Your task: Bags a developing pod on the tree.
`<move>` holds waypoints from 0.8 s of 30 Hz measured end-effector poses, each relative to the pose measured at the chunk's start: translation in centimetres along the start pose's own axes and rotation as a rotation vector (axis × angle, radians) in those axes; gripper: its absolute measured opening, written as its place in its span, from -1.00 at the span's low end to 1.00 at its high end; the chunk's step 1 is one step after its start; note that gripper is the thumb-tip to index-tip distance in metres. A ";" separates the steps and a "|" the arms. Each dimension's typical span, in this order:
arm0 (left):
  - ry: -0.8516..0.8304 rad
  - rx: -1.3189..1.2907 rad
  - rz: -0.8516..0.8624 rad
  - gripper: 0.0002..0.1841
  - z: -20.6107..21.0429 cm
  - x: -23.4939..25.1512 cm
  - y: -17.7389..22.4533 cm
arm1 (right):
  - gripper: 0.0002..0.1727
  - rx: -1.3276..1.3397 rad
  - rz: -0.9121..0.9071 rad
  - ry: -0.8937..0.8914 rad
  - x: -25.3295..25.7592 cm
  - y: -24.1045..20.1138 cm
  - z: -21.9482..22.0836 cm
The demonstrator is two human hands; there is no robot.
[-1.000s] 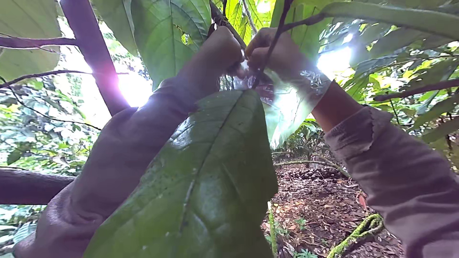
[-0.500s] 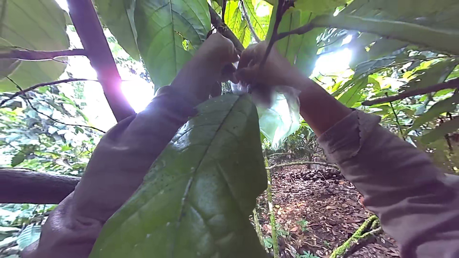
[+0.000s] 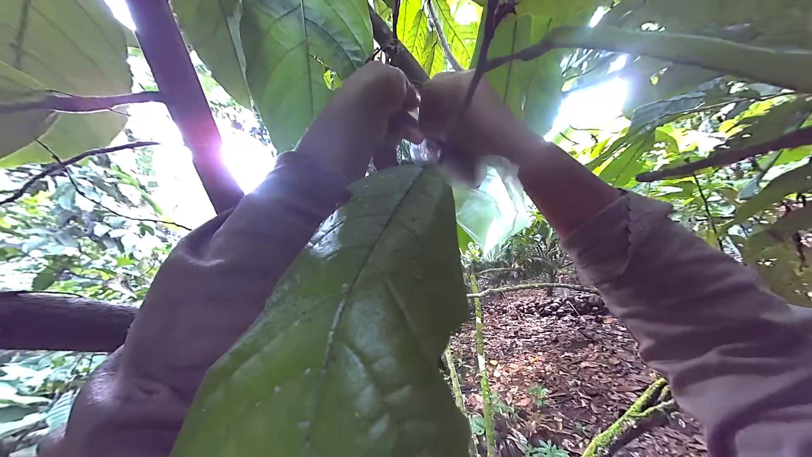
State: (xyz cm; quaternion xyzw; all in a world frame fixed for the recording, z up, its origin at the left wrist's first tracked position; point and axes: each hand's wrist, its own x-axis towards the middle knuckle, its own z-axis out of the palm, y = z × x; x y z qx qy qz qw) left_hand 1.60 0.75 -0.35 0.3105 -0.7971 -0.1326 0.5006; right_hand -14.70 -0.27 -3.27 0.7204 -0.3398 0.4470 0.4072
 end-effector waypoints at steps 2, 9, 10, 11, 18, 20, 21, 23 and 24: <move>0.050 0.012 0.046 -0.89 0.3 0.5 -0.2 | -0.86 0.022 -0.039 0.001 -0.1 0.1 0.0; 0.163 0.303 0.314 -0.76 0.6 3.0 -2.3 | -0.80 0.069 0.152 0.032 -0.7 0.2 -0.9; 0.137 0.358 0.324 -0.76 0.7 2.7 -2.3 | -0.78 0.080 0.169 0.047 -0.7 0.3 -0.9; 0.094 0.408 0.324 -0.76 0.7 2.0 -2.2 | -0.77 0.099 0.180 0.047 -0.7 0.4 -1.0; -0.140 0.770 0.391 -0.85 0.5 1.0 -2.0 | -0.82 0.055 0.162 -0.008 -1.0 1.2 -1.6; -0.111 0.703 0.311 -0.84 0.4 0.7 -1.7 | -0.82 0.010 0.146 -0.021 -1.1 1.0 -1.8; -0.098 0.606 0.246 -0.87 0.3 0.6 -1.4 | -0.81 -0.011 0.126 -0.028 -1.2 0.9 -1.9; -0.074 0.321 0.148 -0.85 0.3 0.4 -1.1 | -0.81 -0.044 0.058 -0.050 -1.4 0.8 -2.1; -0.081 0.151 0.110 -0.82 0.2 0.5 -1.0 | -0.82 -0.043 -0.011 -0.051 -1.4 1.1 -2.1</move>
